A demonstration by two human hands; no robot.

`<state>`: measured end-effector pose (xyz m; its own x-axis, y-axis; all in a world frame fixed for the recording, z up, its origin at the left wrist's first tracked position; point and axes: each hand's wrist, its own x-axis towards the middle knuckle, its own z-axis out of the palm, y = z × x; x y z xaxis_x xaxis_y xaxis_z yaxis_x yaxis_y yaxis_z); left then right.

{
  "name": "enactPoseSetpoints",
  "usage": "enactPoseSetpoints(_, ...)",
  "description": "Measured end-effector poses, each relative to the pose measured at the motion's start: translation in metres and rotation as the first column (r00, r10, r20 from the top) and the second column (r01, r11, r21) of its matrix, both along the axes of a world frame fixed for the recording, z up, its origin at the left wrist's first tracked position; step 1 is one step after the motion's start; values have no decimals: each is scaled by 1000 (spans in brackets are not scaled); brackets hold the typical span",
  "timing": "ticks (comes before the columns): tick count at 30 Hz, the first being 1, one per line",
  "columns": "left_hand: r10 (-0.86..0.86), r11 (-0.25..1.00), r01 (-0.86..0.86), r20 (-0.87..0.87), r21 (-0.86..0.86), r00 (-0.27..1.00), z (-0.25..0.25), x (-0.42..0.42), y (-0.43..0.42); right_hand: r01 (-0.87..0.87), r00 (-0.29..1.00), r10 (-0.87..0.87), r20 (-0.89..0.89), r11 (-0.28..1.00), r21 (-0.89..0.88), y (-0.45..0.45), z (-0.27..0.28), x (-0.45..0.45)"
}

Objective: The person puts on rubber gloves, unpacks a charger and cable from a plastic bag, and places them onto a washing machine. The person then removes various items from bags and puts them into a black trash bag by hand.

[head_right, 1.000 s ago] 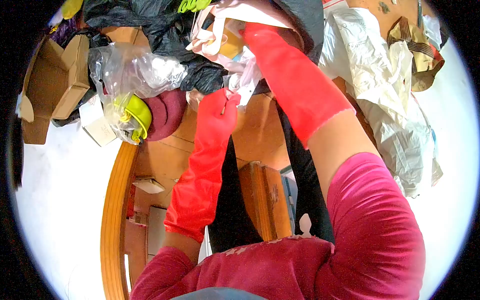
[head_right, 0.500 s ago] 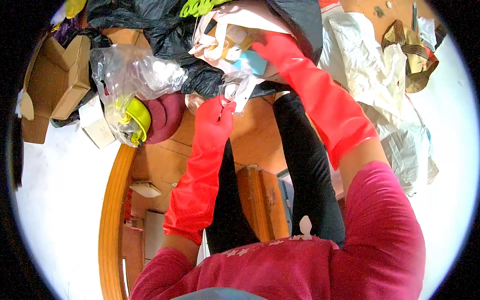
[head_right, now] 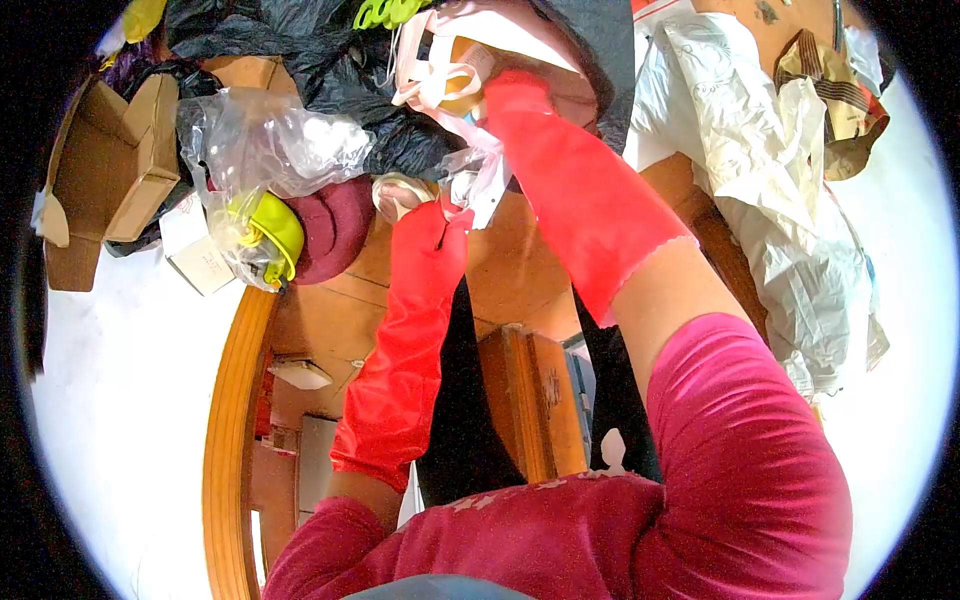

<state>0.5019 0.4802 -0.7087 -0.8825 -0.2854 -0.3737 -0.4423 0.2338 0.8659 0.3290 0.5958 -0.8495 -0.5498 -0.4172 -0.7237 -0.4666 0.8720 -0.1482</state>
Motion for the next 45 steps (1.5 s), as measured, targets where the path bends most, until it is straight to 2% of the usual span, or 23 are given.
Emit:
enactPoseSetpoints(3,9,1000,-9,-31,8,999,-2,1,0,-19,998,16,69,998,53,-8,20,-10)
enactPoseSetpoints(6,16,1000,-16,-28,9,999,3,1,1,15,999,-12,37,997,-71,11,1,-5)
enactPoseSetpoints(8,40,999,-40,-29,13,999,2,2,0,205,979,-196,59,952,-227,23,-9,-6)
enactPoseSetpoints(9,36,999,-36,-25,13,999,0,6,0,205,979,-198,57,952,-227,29,-9,-6)
enactPoseSetpoints(13,1,998,-3,-24,-60,1000,8,6,-5,264,960,-275,51,831,-489,48,16,-6)
enactPoseSetpoints(14,1,998,-3,-27,-60,1000,10,6,-6,521,848,-412,334,766,-376,48,28,-12)
enactPoseSetpoints(15,0,998,-2,-21,-66,1000,11,7,-7,720,635,-523,569,667,-191,48,39,-17)
enactPoseSetpoints(16,-2,997,1,-13,-71,1000,15,6,-8,776,600,-530,599,568,-275,46,41,-14)
enactPoseSetpoints(17,-4,997,3,-15,-73,1000,20,6,-10,777,600,-530,599,565,-278,49,48,-13)
enactPoseSetpoints(19,-32,999,33,28,-38,999,33,1,-16,896,413,-603,683,402,-186,52,82,-14)
enactPoseSetpoints(21,-31,997,35,48,-76,998,43,6,-18,945,266,-564,782,311,-97,54,121,-20)
enactPoseSetpoints(23,-31,993,38,64,-112,997,52,9,-19,989,-22,-545,838,113,100,57,148,-19)
enactPoseSetpoints(24,-14,993,15,7,-119,1000,56,9,-21,995,-30,-405,914,73,65,69,140,-12)
enactPoseSetpoints(26,-2,991,-6,-66,-133,998,71,-1,-23,992,-118,-317,941,12,129,65,175,-16)
enactPoseSetpoints(27,42,987,-72,-206,-143,978,78,-6,-23,989,-141,-277,950,12,150,64,188,-18)
enactPoseSetpoints(28,81,980,-136,-340,-144,937,89,-12,-25,990,-133,-268,954,9,141,63,200,-22)
enactPoseSetpoints(31,-63,963,-25,-314,-270,947,124,-30,-40,997,-63,-87,994,35,67,54,242,-32)
enactPoseSetpoints(33,-67,954,-34,-320,-298,945,152,-45,-45,997,-60,-160,985,-64,51,51,279,-37)
enactPoseSetpoints(35,-91,934,-68,-417,-351,904,179,-59,-52,998,-31,-142,989,-53,24,52,306,-46)
enactPoseSetpoints(36,-126,914,-26,-344,-406,930,196,-63,-55,999,4,-120,993,-50,-10,59,309,-47)
enactPoseSetpoints(41,-150,870,-77,-410,-486,900,261,-74,-66,992,127,-134,983,18,-126,50,412,-68)
enactPoseSetpoints(43,-81,919,-105,-443,-381,893,288,-78,-68,990,126,-15,992,-59,-127,48,445,-66)
enactPoseSetpoints(45,-30,937,-124,-428,-328,903,326,-77,-67,998,47,36,998,-48,-45,50,474,-64)
